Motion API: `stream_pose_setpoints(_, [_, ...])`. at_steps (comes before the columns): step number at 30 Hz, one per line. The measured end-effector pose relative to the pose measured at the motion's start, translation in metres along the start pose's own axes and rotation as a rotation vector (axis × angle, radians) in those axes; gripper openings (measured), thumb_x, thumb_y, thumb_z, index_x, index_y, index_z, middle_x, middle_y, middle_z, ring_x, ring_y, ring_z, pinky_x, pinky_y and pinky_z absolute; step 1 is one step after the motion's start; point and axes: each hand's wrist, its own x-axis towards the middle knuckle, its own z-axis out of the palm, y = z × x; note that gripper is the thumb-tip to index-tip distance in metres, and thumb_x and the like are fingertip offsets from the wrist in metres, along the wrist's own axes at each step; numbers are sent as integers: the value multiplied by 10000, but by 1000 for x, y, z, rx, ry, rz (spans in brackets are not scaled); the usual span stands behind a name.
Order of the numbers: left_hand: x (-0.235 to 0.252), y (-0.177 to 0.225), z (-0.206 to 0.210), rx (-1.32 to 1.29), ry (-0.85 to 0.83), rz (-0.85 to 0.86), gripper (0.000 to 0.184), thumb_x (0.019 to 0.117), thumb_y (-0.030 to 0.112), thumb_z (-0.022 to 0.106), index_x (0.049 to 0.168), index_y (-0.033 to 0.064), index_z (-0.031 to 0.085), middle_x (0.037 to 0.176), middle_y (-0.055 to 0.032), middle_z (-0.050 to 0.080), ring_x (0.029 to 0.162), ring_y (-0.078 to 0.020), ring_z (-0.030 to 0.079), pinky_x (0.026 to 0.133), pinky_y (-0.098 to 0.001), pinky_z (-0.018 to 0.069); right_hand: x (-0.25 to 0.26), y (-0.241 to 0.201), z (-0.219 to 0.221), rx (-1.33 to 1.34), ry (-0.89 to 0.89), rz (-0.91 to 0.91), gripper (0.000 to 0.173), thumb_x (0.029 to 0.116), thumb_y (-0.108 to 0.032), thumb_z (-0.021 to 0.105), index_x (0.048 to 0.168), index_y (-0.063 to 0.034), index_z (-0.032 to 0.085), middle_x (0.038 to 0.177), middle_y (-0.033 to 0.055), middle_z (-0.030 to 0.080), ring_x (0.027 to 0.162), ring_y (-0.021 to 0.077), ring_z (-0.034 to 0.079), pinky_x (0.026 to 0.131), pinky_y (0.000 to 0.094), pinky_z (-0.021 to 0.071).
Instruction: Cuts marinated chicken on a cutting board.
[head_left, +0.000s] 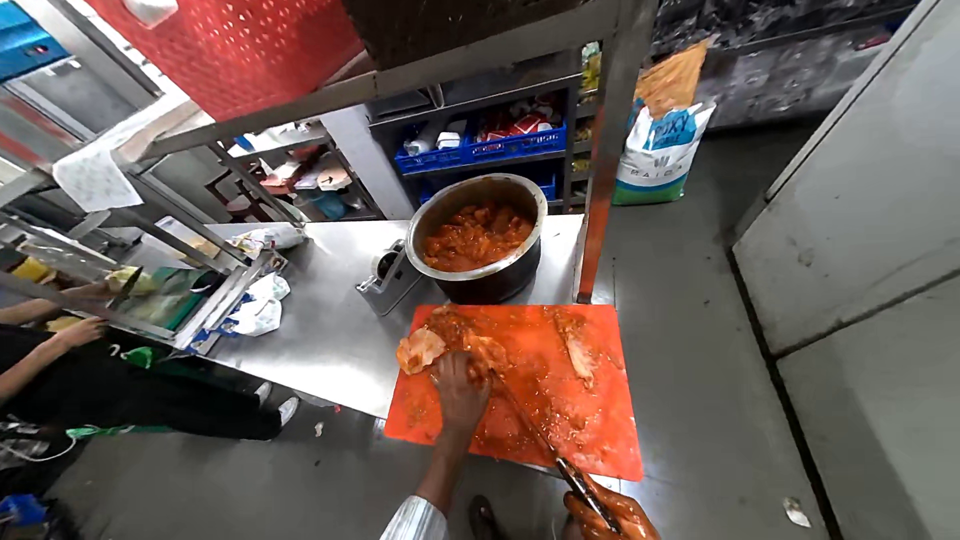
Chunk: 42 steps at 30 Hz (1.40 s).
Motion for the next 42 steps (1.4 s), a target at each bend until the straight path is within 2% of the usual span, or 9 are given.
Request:
stream_pose_setpoints(7, [20, 15, 10, -111, 33, 135, 192, 801, 134, 822, 926, 11, 742, 976, -151, 735, 929, -332, 717, 834, -535, 580, -10, -6, -3, -8, -2, -70, 351, 995, -370, 596, 1316, -230, 628, 821, -19, 638, 457, -5, 468, 389, 131, 400])
stream_pose_setpoints(11, [20, 13, 10, -162, -8, 201, 160, 808, 80, 804, 933, 6, 738, 958, -138, 735, 921, -307, 720, 840, -501, 592, -7, -5, -2, 22, 20, -45, 326, 988, -374, 610, 1262, -201, 642, 776, -21, 611, 445, 3, 459, 381, 139, 394])
stream_pose_setpoints(15, [14, 4, 3, -262, -112, 191, 185, 785, 38, 813, 945, -14, 736, 976, -151, 739, 940, -306, 722, 874, -492, 589, 1, -7, 2, 22, 14, -58, 340, 1004, -362, 587, 1306, -209, 629, 771, -16, 618, 443, 4, 466, 383, 138, 405])
stream_pose_setpoints(24, [17, -8, -5, -205, -263, -44, 192, 878, 66, 756, 1043, -29, 731, 1083, -179, 730, 1062, -324, 699, 988, -498, 550, 19, -11, 19, 74, -4, -25, 298, 990, -337, 609, 1217, -147, 644, 776, -19, 616, 432, -10, 458, 386, 123, 412])
stream_pose_setpoints(30, [26, -3, 2, -98, -303, -188, 192, 907, 123, 736, 1030, -24, 732, 1055, -193, 724, 1033, -344, 701, 971, -523, 550, -5, -10, 29, -6, -22, -102, 363, 997, -372, 594, 1329, -227, 615, 833, -29, 632, 453, -13, 457, 385, 130, 395])
stream_pose_setpoints(34, [33, 0, 0, -47, -377, -329, 269, 912, 133, 738, 1120, -31, 693, 1139, -219, 697, 1103, -379, 674, 1002, -552, 529, -22, -28, 53, -66, -33, -267, 409, 991, -332, 600, 1386, -226, 613, 818, -1, 688, 476, 16, 541, 412, 152, 453])
stream_pose_setpoints(36, [35, 1, 2, -11, -349, -337, 416, 914, 174, 741, 1261, -34, 646, 1274, -251, 652, 1205, -415, 628, 1048, -586, 488, -28, -44, 62, -154, -27, -306, 423, 981, -325, 614, 1395, -241, 589, 788, 1, 676, 477, 19, 547, 414, 149, 457])
stream_pose_setpoints(39, [46, 4, 3, 35, -321, -169, 516, 903, 175, 755, 1362, -6, 605, 1408, -259, 574, 1329, -445, 533, 1100, -627, 422, -34, -62, 68, -381, 79, -259, 504, 1000, -335, 599, 1486, -249, 496, 758, -1, 624, 468, 28, 517, 400, 161, 442])
stream_pose_setpoints(42, [63, 13, -9, 68, -456, 39, 552, 875, 99, 769, 1393, 29, 592, 1438, -235, 563, 1349, -460, 510, 1078, -681, 412, -31, -59, 68, -547, 266, -215, 533, 1006, -344, 560, 1512, -228, 442, 722, -10, 590, 432, 34, 484, 368, 173, 422])
